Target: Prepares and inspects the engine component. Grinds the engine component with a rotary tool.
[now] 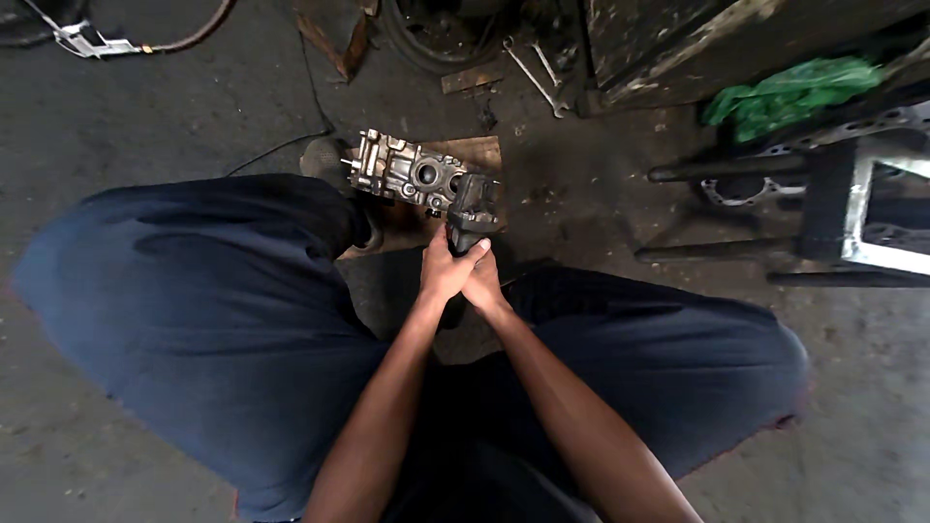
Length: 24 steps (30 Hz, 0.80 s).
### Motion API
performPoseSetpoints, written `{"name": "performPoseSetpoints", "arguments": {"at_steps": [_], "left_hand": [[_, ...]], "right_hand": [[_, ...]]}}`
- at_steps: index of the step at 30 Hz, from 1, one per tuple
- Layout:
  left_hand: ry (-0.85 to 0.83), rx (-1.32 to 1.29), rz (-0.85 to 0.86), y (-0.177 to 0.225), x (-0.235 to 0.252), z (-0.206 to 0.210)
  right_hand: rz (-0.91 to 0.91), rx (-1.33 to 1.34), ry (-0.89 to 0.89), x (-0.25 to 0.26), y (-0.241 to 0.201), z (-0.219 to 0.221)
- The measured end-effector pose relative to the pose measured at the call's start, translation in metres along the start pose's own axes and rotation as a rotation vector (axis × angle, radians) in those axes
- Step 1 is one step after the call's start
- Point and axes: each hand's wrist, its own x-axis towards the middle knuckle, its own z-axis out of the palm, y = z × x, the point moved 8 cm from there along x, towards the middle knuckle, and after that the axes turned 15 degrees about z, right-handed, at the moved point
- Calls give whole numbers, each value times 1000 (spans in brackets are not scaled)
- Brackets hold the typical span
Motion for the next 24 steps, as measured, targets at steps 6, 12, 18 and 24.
{"name": "performPoseSetpoints", "arguments": {"at_steps": [6, 12, 18, 24], "left_hand": [[-1, 29, 24, 8, -4, 0], [-30, 125, 60, 19, -9, 3], [-44, 209, 86, 36, -16, 3], [-78, 265, 116, 47, -20, 6]], "right_hand": [[23, 22, 16, -6, -2, -4], [31, 152, 7, -17, -1, -9], [21, 250, -17, -27, -6, -13], [52, 368, -40, -30, -1, -15]]}}
